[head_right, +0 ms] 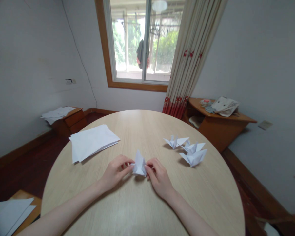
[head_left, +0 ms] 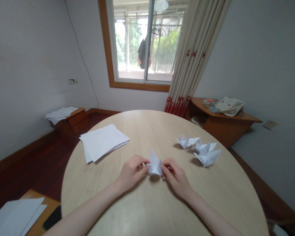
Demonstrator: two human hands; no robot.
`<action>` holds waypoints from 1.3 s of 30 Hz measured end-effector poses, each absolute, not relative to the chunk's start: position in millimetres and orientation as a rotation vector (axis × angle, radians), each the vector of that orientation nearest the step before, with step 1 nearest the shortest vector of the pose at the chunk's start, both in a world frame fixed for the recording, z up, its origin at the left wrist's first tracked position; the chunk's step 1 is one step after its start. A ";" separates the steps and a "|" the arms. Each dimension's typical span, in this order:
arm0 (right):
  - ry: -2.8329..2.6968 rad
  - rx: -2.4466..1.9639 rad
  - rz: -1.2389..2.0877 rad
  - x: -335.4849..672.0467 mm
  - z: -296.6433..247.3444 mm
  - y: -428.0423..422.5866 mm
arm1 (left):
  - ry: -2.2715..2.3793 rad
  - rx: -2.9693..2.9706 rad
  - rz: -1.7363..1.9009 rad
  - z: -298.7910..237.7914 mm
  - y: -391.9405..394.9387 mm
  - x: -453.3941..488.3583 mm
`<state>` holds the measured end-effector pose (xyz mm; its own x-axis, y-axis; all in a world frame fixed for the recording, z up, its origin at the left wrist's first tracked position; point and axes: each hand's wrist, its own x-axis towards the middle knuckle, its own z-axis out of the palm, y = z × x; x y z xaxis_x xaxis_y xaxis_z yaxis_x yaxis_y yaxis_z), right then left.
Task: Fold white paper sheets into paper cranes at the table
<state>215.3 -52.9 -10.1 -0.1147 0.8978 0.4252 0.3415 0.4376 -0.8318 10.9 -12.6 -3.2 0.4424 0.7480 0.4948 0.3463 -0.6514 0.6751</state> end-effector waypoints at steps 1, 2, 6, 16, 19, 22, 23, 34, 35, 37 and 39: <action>-1.686 -1.085 0.692 215.4 -10.0 -53.2 | 0.919 2.244 1.104 -2.5 -12.8 10.8; -1.695 -1.080 0.695 215.5 -9.8 -53.6 | 0.923 2.262 1.104 -2.1 -12.9 10.8; -1.743 -1.067 0.688 215.8 -7.2 -55.9 | 0.928 2.300 1.124 -3.0 -12.2 11.3; -1.634 -1.189 0.727 216.9 -8.1 -53.5 | 0.764 2.366 1.146 0.8 -12.6 11.1; -1.592 -1.188 0.790 216.2 -11.7 -51.4 | 0.748 2.358 1.193 -0.1 -13.5 11.4; -1.605 -1.199 0.808 215.6 -13.8 -50.7 | 0.766 2.349 1.203 -0.8 -15.0 12.4; -1.630 -1.205 0.782 215.7 -14.0 -50.7 | 0.783 2.336 1.194 -0.6 -15.8 13.0; -1.472 -1.217 0.773 217.6 -12.4 -51.4 | 1.009 1.988 0.973 -2.1 -24.2 21.2; -1.423 -1.210 0.805 217.8 -12.4 -51.1 | 1.014 1.960 0.974 -4.3 -24.0 21.4; -1.335 -1.192 0.841 218.5 -11.7 -50.6 | 1.032 1.924 0.962 -8.9 -22.9 21.5; -1.276 -1.174 0.861 219.2 -10.3 -50.1 | 1.055 1.910 0.938 -13.1 -21.4 21.1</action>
